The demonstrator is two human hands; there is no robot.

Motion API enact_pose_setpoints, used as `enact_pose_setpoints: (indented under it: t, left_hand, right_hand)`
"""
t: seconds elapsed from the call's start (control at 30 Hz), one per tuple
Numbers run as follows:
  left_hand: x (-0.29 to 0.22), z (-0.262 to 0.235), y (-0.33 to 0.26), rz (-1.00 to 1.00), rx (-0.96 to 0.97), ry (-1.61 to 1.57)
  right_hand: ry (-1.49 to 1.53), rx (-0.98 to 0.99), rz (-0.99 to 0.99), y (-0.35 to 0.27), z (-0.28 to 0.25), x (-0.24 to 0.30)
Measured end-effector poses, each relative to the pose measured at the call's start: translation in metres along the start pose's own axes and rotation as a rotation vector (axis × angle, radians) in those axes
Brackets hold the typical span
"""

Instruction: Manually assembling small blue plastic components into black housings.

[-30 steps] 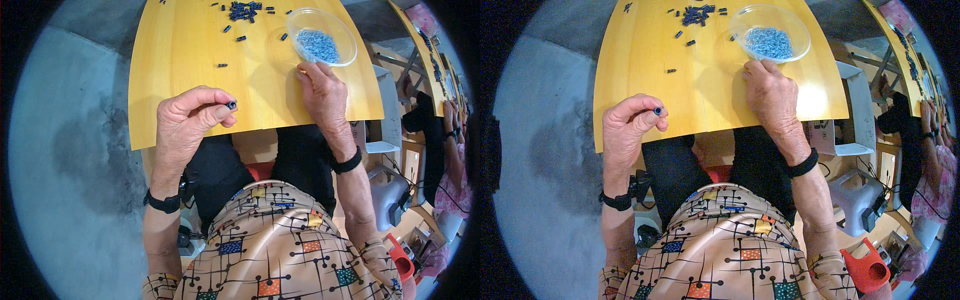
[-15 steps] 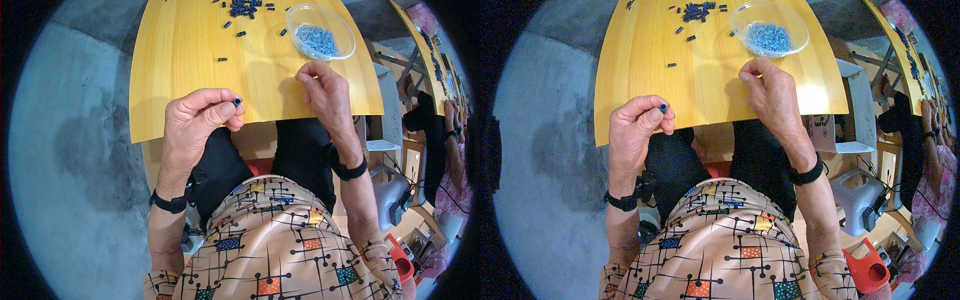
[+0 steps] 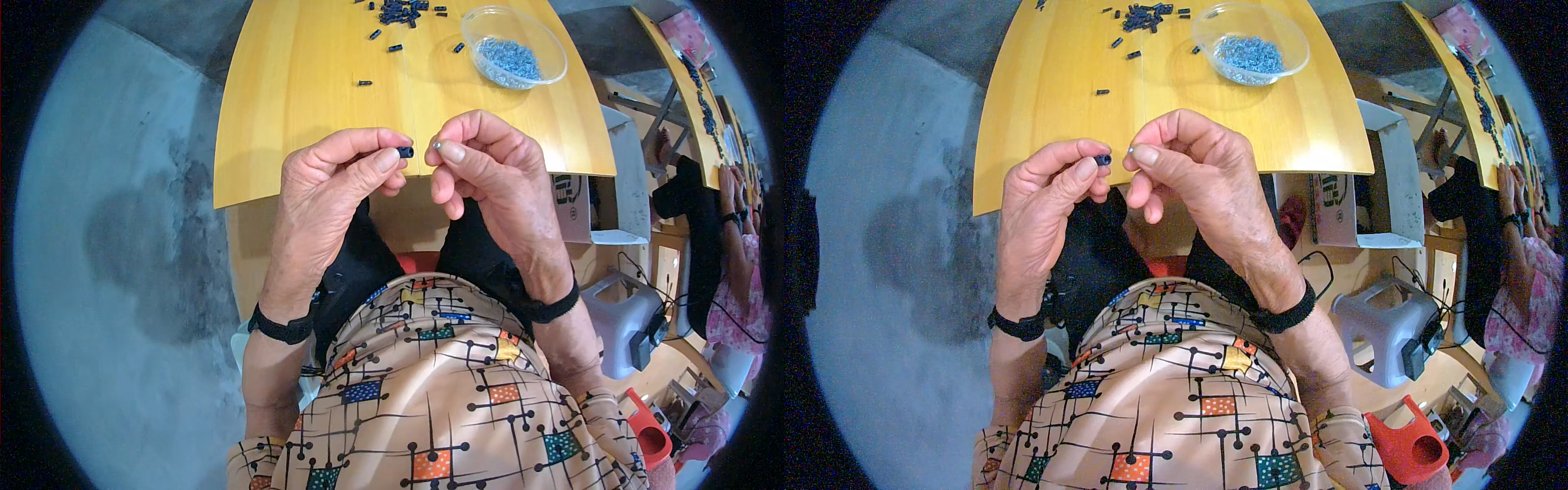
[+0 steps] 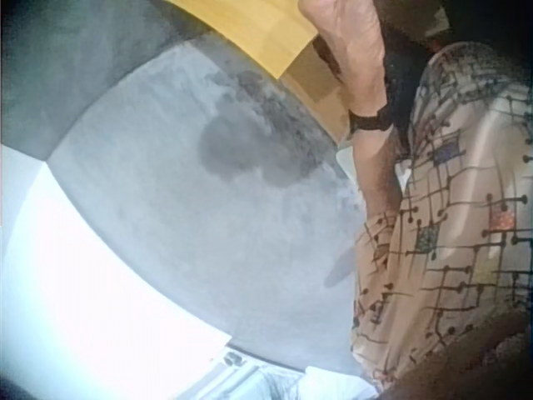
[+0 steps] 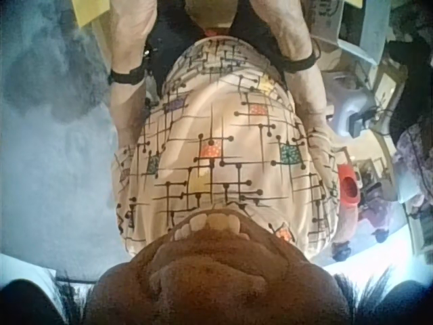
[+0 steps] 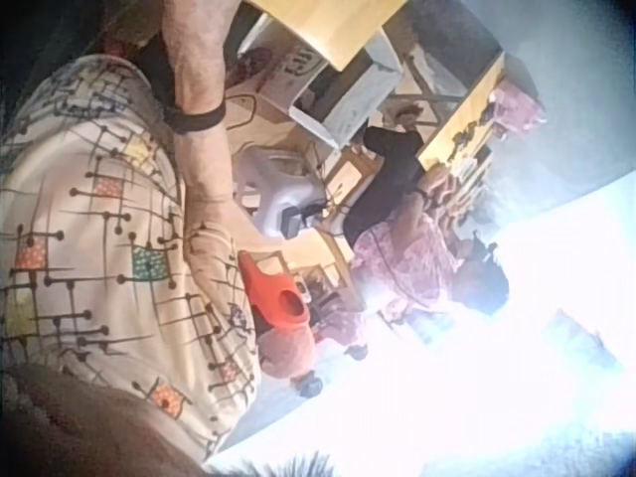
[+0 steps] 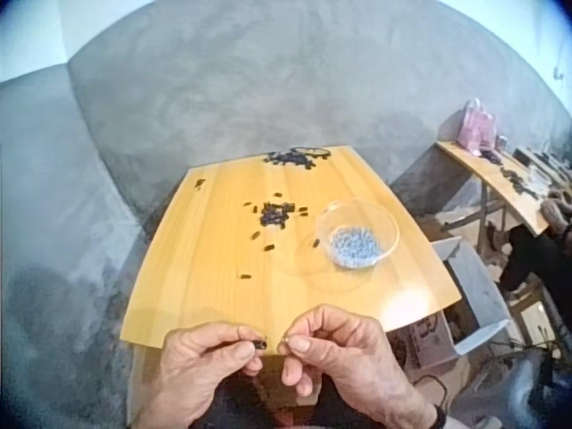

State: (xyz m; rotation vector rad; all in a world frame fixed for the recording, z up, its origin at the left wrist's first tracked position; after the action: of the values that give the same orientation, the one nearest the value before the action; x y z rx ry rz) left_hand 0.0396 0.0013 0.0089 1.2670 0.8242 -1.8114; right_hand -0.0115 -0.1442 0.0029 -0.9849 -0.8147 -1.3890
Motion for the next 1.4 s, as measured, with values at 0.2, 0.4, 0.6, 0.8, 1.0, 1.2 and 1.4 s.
enact_pose_setpoints:
  t: [0.2,0.4,0.6,0.8,1.0,1.2,1.4]
  left_hand:
    - [-0.006,0.006,-0.013,0.036,0.031,0.002]
    - [-0.014,0.010,-0.024,0.084,0.064,0.004]
    - [-0.015,0.010,-0.035,0.067,0.019,-0.089]
    - [-0.013,0.011,-0.041,0.020,0.063,-0.188]
    - [-0.010,0.010,-0.043,0.017,0.063,-0.234]
    - [-0.019,0.013,-0.051,0.196,-0.046,-0.005]
    - [-0.025,0.017,-0.058,0.331,-0.040,0.125]
  right_hand:
    - [-0.060,-0.024,-0.103,-0.012,0.011,0.006]
    - [-0.100,-0.023,-0.180,-0.025,0.018,0.012]
    - [-0.142,-0.006,-0.278,-0.038,0.017,0.013]
    - [-0.030,0.009,-0.193,-0.043,0.020,0.012]
    - [0.090,0.000,-0.111,-0.041,0.022,0.009]
    - [0.101,-0.013,-0.094,-0.040,0.027,0.002]
    - [0.141,-0.008,-0.118,-0.043,0.033,0.001]
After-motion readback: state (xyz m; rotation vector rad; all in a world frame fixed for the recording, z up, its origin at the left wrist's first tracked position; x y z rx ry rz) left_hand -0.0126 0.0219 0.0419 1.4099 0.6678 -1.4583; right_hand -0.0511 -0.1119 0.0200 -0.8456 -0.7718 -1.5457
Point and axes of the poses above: each hand's wrist, its own y-axis towards the middle knuckle, its own z-axis out of the palm, x = y × z, the point moved 5 cm from there along y, towards the middle knuckle, and after that the axes turned 6 degrees about -y, right-handed, at the moved point
